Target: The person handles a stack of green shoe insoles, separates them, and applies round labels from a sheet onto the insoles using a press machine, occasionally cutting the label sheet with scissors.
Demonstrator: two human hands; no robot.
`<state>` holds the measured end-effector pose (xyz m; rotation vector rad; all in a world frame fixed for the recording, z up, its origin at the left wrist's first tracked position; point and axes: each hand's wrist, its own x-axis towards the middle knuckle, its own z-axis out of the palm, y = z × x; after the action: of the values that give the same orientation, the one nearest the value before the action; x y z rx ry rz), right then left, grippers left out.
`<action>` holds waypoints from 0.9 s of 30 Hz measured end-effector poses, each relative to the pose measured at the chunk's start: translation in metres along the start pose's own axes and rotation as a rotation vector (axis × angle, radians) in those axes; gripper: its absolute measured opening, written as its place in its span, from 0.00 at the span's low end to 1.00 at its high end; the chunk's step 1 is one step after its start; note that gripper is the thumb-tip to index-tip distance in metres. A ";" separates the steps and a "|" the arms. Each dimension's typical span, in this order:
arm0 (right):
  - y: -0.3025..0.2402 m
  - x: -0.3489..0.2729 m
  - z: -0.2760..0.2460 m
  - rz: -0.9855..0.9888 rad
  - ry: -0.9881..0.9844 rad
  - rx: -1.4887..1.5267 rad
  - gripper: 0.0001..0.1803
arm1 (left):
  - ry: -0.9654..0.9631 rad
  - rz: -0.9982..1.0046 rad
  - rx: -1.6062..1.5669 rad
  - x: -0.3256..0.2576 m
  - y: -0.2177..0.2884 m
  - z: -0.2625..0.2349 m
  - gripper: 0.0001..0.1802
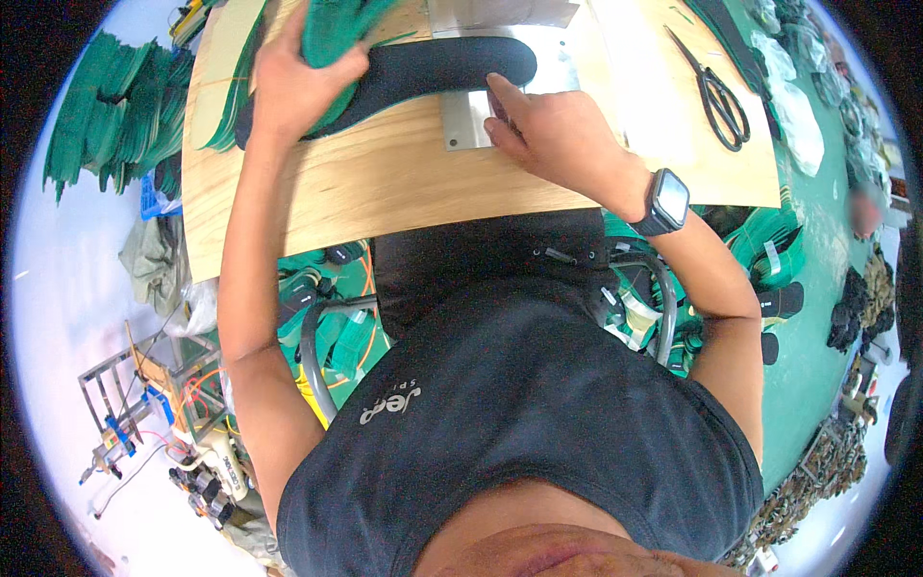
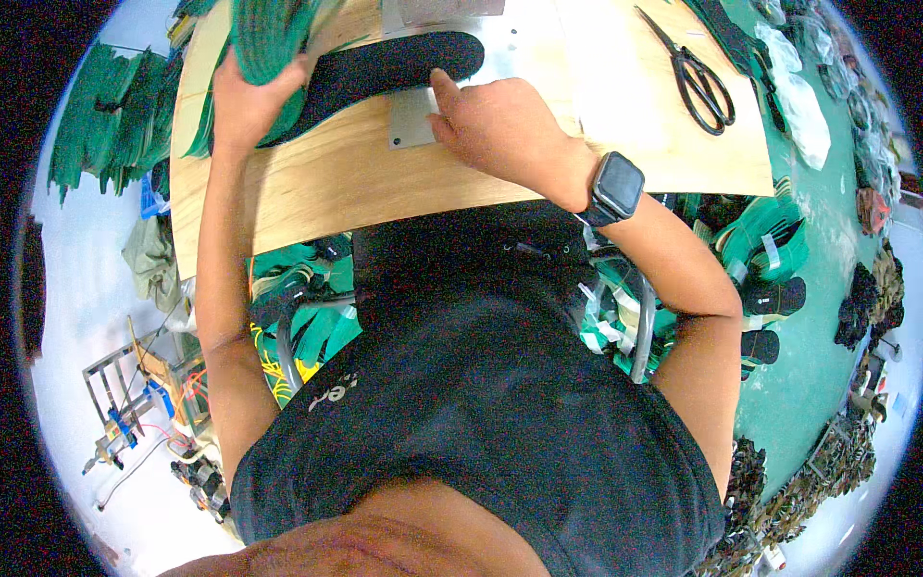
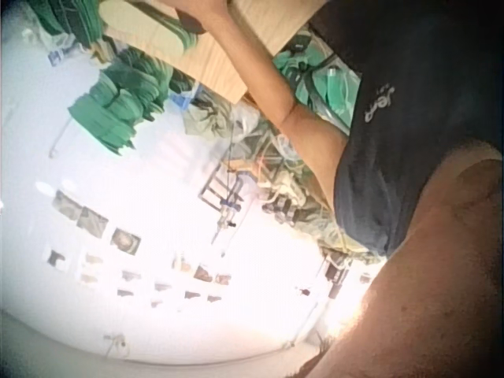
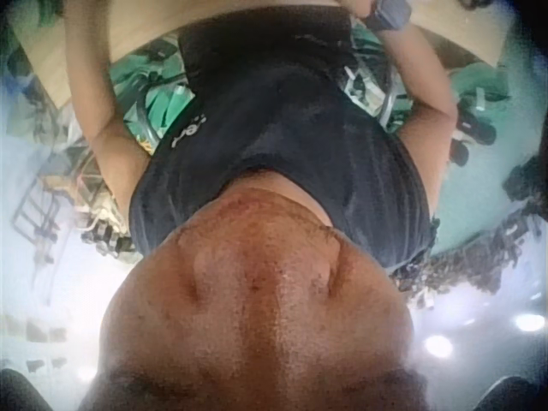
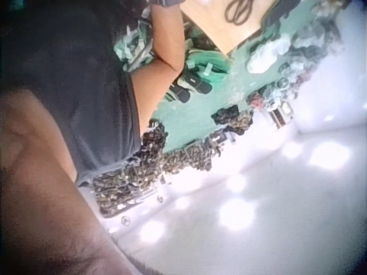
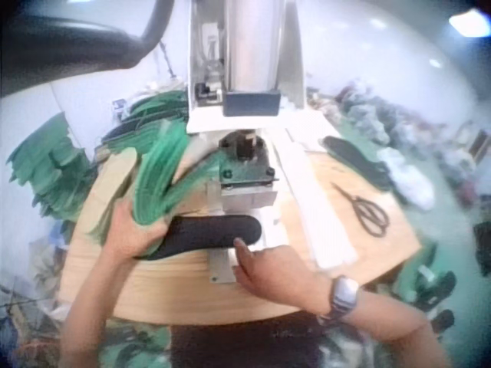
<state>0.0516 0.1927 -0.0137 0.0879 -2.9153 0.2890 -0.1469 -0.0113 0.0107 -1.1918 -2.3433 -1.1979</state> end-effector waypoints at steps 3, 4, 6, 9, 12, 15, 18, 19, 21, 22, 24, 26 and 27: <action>0.005 -0.006 -0.019 -0.060 0.065 0.170 0.15 | -0.086 -0.068 -0.017 -0.001 0.004 0.002 0.24; 0.014 -0.009 -0.021 0.023 0.155 0.204 0.14 | -0.066 -0.062 -0.018 -0.003 0.006 0.002 0.25; 0.047 -0.012 -0.030 0.183 0.348 0.260 0.13 | -0.093 -0.065 0.001 -0.005 0.007 0.000 0.29; 0.146 0.010 -0.043 0.227 0.536 0.045 0.13 | -0.108 0.021 -0.022 0.003 0.021 0.003 0.41; 0.214 0.060 -0.033 0.335 0.532 0.042 0.17 | -0.154 -0.025 0.025 0.004 0.030 -0.001 0.50; 0.247 0.106 -0.004 0.493 0.473 0.101 0.27 | -0.067 0.089 -0.090 0.007 0.012 -0.001 0.48; 0.319 0.109 0.014 0.228 0.244 -0.259 0.23 | 0.044 0.180 -0.153 0.011 0.016 0.002 0.40; 0.333 0.111 0.022 0.239 0.226 -0.236 0.21 | 0.093 0.205 -0.180 0.011 0.014 0.001 0.39; 0.324 0.114 0.018 0.369 0.336 -0.042 0.19 | 0.243 0.272 -0.077 0.005 0.025 -0.009 0.32; 0.322 0.112 0.014 0.442 0.390 0.051 0.18 | 0.340 0.265 -0.222 0.002 0.032 -0.007 0.28; 0.312 0.099 -0.001 0.328 0.561 -0.037 0.19 | 0.523 0.255 -0.531 0.000 0.048 0.002 0.21; 0.267 0.094 -0.037 0.427 0.463 0.132 0.19 | 0.371 0.122 -0.556 -0.024 0.065 0.003 0.14; 0.221 0.088 -0.050 0.480 0.422 0.406 0.16 | 0.251 0.017 -0.512 -0.036 0.077 0.003 0.11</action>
<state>-0.0421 0.4157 0.0114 -0.5475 -2.3817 0.8559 -0.0652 -0.0044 0.0325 -1.1109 -1.8963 -1.8920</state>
